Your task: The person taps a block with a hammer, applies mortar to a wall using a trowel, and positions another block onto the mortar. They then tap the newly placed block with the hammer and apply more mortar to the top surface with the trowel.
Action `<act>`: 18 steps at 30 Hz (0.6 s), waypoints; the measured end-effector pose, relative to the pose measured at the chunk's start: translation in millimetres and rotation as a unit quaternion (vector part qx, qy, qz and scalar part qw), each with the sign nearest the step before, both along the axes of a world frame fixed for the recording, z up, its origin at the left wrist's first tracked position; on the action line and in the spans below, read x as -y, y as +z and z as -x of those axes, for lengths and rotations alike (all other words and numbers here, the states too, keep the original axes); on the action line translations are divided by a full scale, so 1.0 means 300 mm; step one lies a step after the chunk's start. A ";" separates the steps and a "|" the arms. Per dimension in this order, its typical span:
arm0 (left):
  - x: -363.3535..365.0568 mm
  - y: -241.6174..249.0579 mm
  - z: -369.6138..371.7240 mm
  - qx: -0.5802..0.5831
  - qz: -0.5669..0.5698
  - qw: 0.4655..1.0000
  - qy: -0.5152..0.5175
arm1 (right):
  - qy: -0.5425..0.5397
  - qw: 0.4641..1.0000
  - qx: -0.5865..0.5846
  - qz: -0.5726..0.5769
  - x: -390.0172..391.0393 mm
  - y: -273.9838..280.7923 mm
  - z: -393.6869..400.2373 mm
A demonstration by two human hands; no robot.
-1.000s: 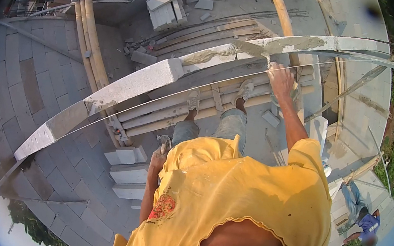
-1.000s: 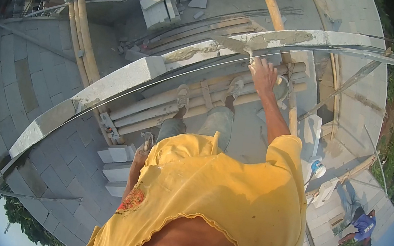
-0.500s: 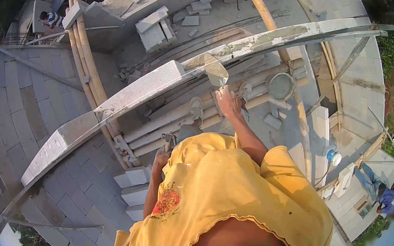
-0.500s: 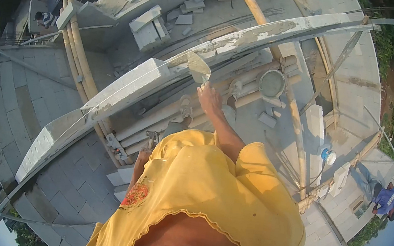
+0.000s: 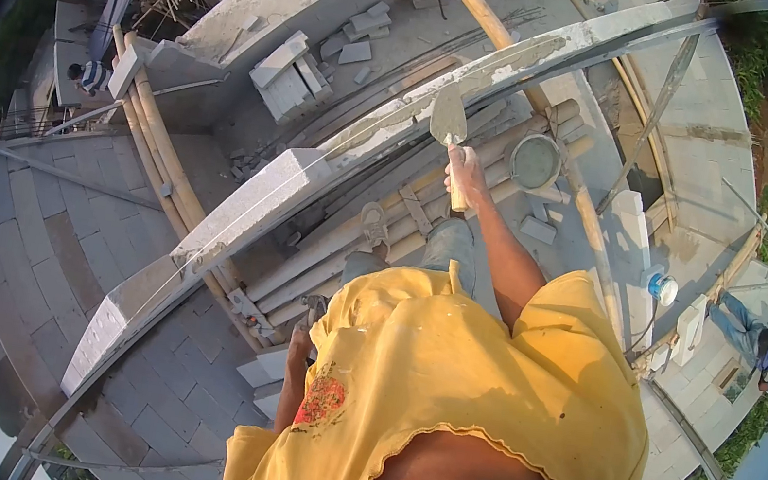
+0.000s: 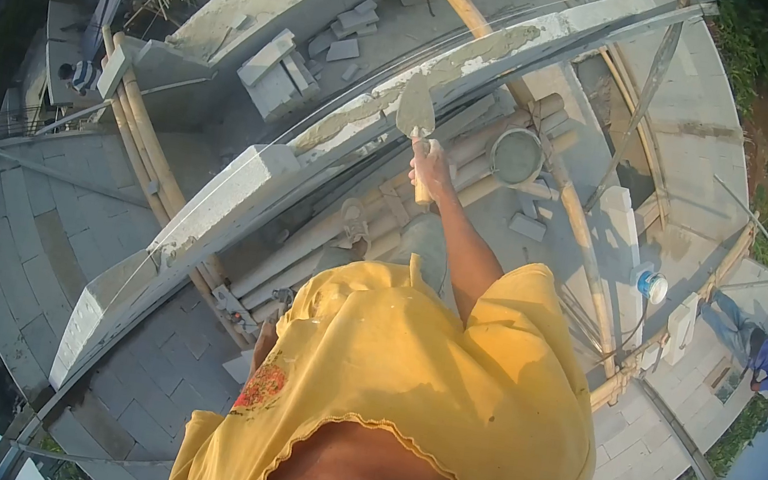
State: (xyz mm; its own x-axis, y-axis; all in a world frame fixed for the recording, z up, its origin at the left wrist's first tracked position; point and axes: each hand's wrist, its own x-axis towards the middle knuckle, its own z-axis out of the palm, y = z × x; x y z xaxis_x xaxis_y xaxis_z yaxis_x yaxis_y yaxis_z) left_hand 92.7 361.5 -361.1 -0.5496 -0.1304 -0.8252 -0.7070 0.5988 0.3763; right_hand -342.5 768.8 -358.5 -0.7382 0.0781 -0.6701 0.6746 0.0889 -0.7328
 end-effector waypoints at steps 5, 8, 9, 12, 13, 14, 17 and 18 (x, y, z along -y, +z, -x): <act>-0.116 0.011 0.060 -0.015 -0.027 0.999 0.013 | 0.286 0.950 -0.053 -0.115 0.213 0.019 -0.195; -0.119 0.019 0.115 -0.035 -0.037 0.998 0.024 | 0.387 0.872 -0.185 -0.238 0.301 0.057 -0.270; -0.108 0.009 0.121 -0.041 -0.039 0.998 0.023 | 0.404 0.867 -0.157 -0.247 0.325 0.100 -0.260; -0.051 -0.007 0.115 -0.046 -0.046 0.998 0.015 | 0.395 0.863 -0.134 -0.283 0.358 0.094 -0.245; -0.027 -0.014 0.100 -0.045 -0.046 0.998 0.016 | 0.386 0.862 -0.137 -0.297 0.360 0.089 -0.231; -0.002 -0.021 0.086 -0.044 -0.045 0.998 0.015 | 0.367 0.865 -0.120 -0.320 0.349 0.088 -0.222; 0.095 -0.057 0.016 -0.031 -0.039 0.999 0.001 | 0.311 0.871 -0.084 -0.371 0.283 0.115 -0.185; 0.122 -0.064 -0.003 -0.024 -0.035 0.999 -0.005 | 0.298 0.870 -0.082 -0.383 0.238 0.110 -0.163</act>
State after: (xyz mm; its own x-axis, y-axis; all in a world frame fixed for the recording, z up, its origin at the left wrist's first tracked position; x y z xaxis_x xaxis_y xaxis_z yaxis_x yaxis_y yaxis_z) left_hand 93.6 324.8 -380.3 -0.5893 -0.0670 -0.8051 -0.6810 0.5774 0.4504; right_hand -293.7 697.4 -325.6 -0.8812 0.0256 -0.4721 0.2329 0.8925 -0.3863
